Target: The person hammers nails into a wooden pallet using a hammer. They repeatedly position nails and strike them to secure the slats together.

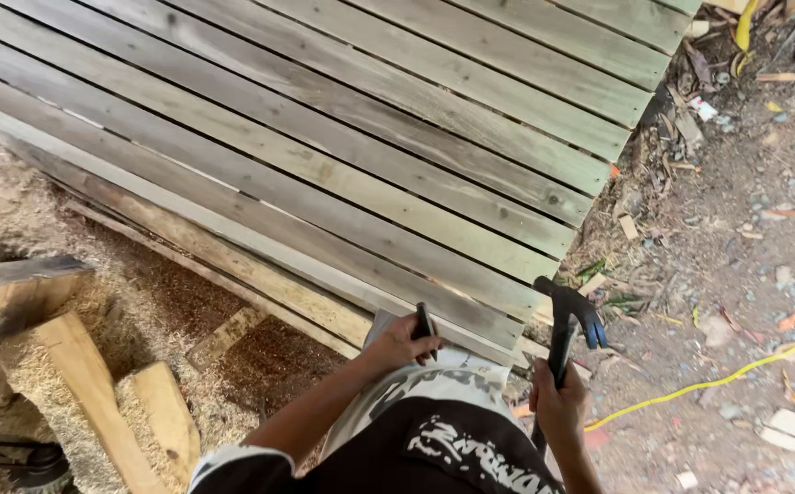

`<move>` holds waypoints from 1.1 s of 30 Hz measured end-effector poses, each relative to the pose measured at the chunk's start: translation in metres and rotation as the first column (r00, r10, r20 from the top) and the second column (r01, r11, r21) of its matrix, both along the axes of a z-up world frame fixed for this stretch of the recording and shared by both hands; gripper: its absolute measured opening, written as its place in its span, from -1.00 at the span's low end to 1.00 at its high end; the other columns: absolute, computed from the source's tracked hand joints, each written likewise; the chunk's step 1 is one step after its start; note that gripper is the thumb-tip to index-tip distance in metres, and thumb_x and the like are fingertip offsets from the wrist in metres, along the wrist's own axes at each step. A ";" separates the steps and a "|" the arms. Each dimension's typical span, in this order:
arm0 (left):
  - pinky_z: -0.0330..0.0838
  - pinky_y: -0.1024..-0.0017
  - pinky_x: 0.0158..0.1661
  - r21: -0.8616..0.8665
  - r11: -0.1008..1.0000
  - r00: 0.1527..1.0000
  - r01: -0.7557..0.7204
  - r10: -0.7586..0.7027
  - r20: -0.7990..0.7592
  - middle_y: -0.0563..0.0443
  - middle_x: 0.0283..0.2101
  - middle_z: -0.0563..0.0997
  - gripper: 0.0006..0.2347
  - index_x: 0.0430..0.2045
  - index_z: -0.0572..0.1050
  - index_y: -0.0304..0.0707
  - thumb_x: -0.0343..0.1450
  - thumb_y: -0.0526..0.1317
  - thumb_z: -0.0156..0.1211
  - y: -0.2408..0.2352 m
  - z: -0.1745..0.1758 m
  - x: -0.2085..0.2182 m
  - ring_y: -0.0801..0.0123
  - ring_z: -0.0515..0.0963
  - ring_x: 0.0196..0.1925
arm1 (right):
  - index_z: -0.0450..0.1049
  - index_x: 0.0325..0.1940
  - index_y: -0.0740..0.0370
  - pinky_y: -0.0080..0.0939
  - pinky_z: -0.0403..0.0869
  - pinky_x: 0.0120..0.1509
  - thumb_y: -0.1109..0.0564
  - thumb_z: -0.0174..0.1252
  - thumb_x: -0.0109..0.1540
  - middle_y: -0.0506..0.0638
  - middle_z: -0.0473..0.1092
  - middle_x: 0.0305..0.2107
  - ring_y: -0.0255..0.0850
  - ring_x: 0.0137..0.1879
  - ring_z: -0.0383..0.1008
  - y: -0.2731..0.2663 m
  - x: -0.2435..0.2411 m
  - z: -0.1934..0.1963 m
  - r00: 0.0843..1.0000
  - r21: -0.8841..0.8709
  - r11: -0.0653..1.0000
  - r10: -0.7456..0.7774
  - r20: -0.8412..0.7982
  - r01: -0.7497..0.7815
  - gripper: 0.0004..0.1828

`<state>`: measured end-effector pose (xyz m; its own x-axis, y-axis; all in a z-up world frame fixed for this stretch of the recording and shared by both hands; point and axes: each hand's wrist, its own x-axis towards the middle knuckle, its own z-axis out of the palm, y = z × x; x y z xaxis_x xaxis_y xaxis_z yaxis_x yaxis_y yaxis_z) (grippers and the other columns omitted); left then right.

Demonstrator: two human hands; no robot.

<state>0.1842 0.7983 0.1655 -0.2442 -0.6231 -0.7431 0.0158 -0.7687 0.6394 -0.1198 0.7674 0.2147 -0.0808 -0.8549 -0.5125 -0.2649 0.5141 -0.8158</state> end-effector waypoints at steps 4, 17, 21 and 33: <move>0.62 0.39 -0.18 0.010 1.000 1.000 0.027 -0.028 0.012 0.04 -0.18 0.66 -0.78 -0.14 0.58 -0.27 0.48 -0.13 0.16 0.031 0.008 0.009 0.39 0.63 -0.25 | 0.35 -0.37 0.25 -0.27 0.20 -0.67 0.13 0.09 0.35 -0.08 0.27 -0.72 -0.34 -0.70 0.24 0.038 -0.006 -0.007 0.998 0.029 0.998 -0.060 -0.025 0.061 -0.77; 0.50 0.51 -0.32 -0.468 0.878 0.961 -0.104 0.210 0.180 0.03 -0.38 0.57 -0.88 -0.12 0.53 -0.31 0.50 -0.33 0.25 0.001 -0.065 0.112 0.48 0.53 -0.35 | 0.30 -0.42 0.29 -0.23 0.24 -0.70 0.11 0.12 0.33 -0.05 0.27 -0.72 -0.30 -0.72 0.25 0.146 0.033 -0.015 0.958 0.059 0.956 -0.286 -0.017 0.287 -0.71; 0.53 0.54 -0.25 -0.471 0.870 0.975 -0.147 0.208 0.080 0.06 -0.34 0.60 -0.86 -0.10 0.49 -0.34 0.49 -0.36 0.19 -0.039 -0.085 0.143 0.52 0.58 -0.31 | 0.31 -0.39 0.27 -0.29 0.24 -0.64 0.11 0.12 0.35 -0.09 0.26 -0.69 -0.35 -0.68 0.25 0.151 0.075 -0.014 0.944 -0.045 0.943 -0.330 -0.024 0.329 -0.73; 0.53 0.49 -0.17 -0.727 0.587 0.916 0.357 -0.374 0.147 0.01 -0.27 0.65 -0.85 -0.07 0.48 -0.32 0.50 -0.41 0.20 -0.091 -0.087 0.201 0.47 0.67 -0.20 | 0.44 -0.25 0.21 -0.32 0.31 -0.60 0.10 0.13 0.32 -0.13 0.35 -0.70 -0.40 -0.63 0.34 0.184 0.269 0.016 0.856 -0.039 0.880 -0.471 -0.214 0.474 -0.86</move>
<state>0.3848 0.7077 0.0787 -0.5838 -0.8078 -0.0814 -0.1411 0.0022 0.9900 0.1496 0.9513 0.2304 -0.5803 -0.6790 -0.4496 -0.1515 0.6325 -0.7596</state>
